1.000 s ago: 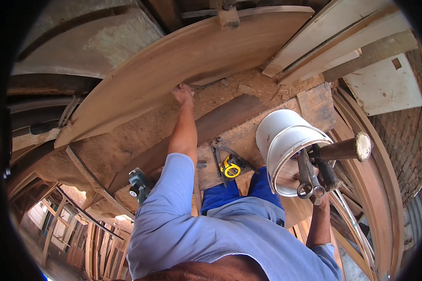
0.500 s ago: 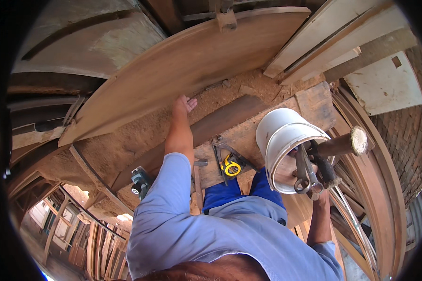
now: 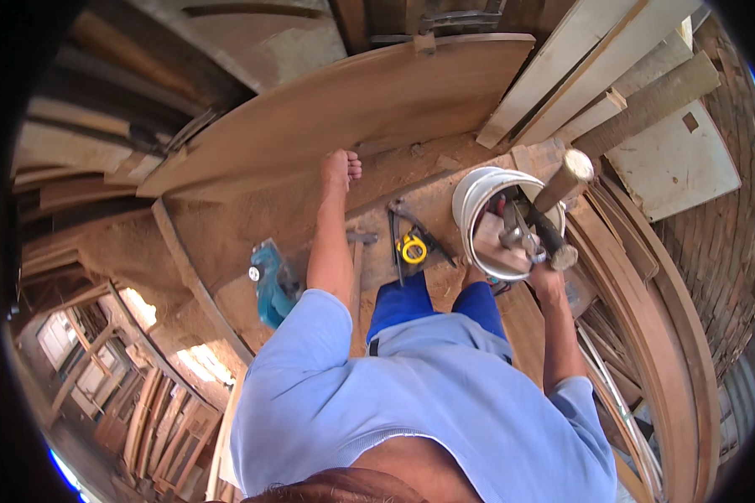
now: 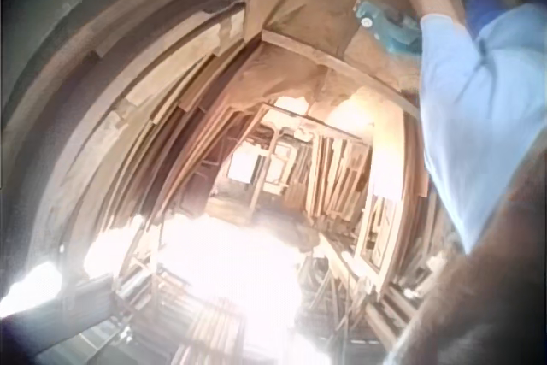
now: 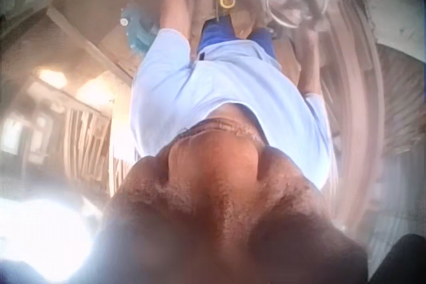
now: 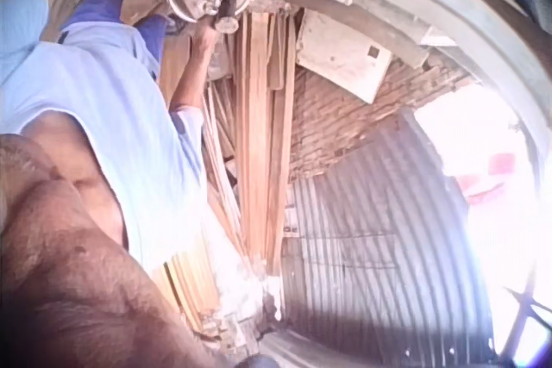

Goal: The person uses a tape measure and a file on a large wooden board, then selects several wooden planks from a stack and fits them together by hand.

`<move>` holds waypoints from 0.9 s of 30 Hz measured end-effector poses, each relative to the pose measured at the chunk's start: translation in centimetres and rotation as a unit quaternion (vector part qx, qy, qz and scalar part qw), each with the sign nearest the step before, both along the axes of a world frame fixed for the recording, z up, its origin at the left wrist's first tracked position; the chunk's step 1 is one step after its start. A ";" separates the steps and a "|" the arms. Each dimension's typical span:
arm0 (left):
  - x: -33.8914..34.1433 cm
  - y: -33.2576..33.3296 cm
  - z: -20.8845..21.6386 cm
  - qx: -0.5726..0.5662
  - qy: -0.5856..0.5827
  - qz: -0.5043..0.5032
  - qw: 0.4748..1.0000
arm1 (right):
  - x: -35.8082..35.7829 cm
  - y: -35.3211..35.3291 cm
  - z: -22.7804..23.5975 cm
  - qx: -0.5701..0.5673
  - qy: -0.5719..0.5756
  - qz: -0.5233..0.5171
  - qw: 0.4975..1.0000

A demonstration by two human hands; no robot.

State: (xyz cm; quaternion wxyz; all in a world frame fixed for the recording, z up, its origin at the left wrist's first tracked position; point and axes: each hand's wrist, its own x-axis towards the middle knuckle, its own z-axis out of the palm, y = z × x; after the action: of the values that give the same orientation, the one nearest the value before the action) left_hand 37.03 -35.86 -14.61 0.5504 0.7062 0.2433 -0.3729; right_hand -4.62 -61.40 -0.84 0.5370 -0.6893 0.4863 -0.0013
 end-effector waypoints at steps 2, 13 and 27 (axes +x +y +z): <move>-1.9 1.6 5.7 -0.042 -0.049 0.007 0.998 | 2.7 0.4 4.0 -0.003 0.159 0.010 0.987; -24.1 11.3 24.2 -0.184 -0.260 0.148 0.936 | 4.7 -2.4 0.9 0.194 0.060 0.020 0.979; -47.4 13.2 13.6 -0.103 -0.226 0.344 0.905 | 5.9 -5.7 -0.1 0.321 0.139 0.072 0.934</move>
State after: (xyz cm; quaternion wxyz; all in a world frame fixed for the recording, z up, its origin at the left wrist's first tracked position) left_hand -10.38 -22.68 -0.99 0.7543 0.5836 0.3005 -0.0134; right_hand 1.26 -67.12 -0.93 0.6553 -0.5067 0.4798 0.2892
